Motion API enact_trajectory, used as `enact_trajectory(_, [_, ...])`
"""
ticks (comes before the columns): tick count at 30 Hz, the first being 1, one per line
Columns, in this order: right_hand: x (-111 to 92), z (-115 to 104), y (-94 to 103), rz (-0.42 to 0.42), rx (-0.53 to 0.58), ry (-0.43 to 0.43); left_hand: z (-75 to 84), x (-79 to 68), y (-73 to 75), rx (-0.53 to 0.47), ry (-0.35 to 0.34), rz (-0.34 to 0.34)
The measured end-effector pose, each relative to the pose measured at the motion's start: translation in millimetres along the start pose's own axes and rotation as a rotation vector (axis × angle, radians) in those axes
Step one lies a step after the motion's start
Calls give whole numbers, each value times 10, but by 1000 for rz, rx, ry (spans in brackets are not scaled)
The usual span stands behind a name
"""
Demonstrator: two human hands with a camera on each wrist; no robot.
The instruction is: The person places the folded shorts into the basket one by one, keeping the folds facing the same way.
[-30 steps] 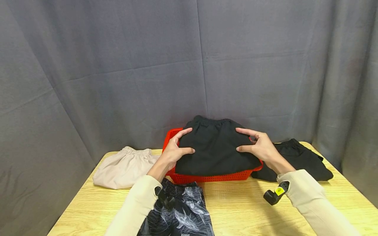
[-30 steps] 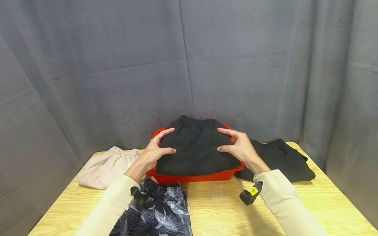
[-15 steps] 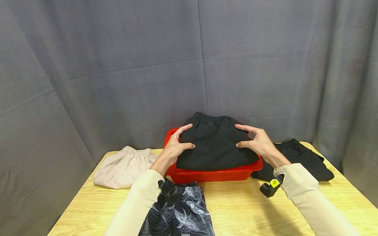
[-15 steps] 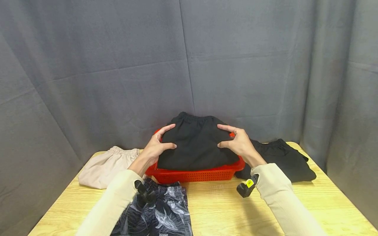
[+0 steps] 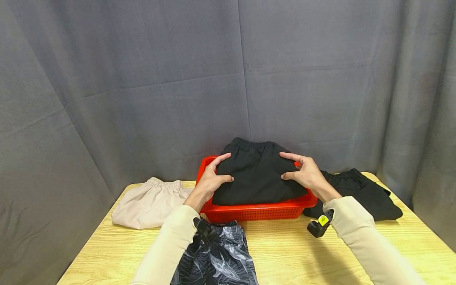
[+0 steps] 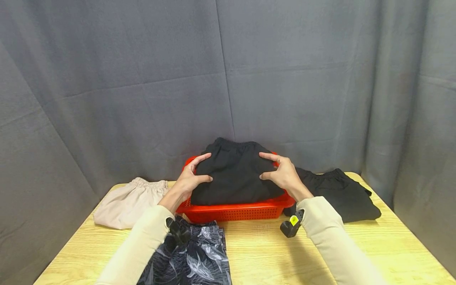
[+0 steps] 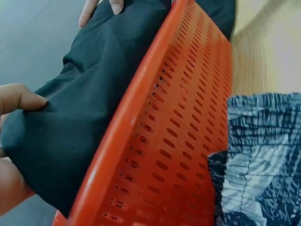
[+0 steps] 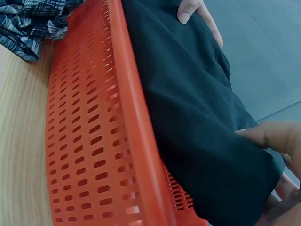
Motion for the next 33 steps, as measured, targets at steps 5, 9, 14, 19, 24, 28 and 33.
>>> enact_trajectory(5, [-3, 96, -68, -7, 21, -29, -75, -11, -13, 4, 7, -12])
enact_trajectory(9, [-15, 172, -124, -17, 27, -59, -146, -22, -21, 15, 19, -18])
enact_trajectory(14, [-12, 205, -174, -18, 16, -54, -169, -51, -27, 9, 43, -25])
enact_trajectory(19, [-20, 244, -214, -26, 19, -50, -231, -42, -43, 10, 70, -21])
enact_trajectory(24, [-30, 308, -241, -23, -1, -60, -311, -9, -50, 46, 68, -23])
enact_trajectory(28, [-18, 330, -276, -21, -15, -54, -334, -16, -45, 75, 71, -24])
enact_trajectory(33, [1, 350, -321, -23, -35, -57, -380, -22, -32, 104, 89, -23])
Point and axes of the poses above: each hand's wrist, its own x-axis towards the middle knuckle, its own y-axis out of the back of the hand, z = x × y, the point moved 10 cm from there along x, towards the middle knuckle, and after that the axes turned 3 degrees about z, right-handed, at the moved point
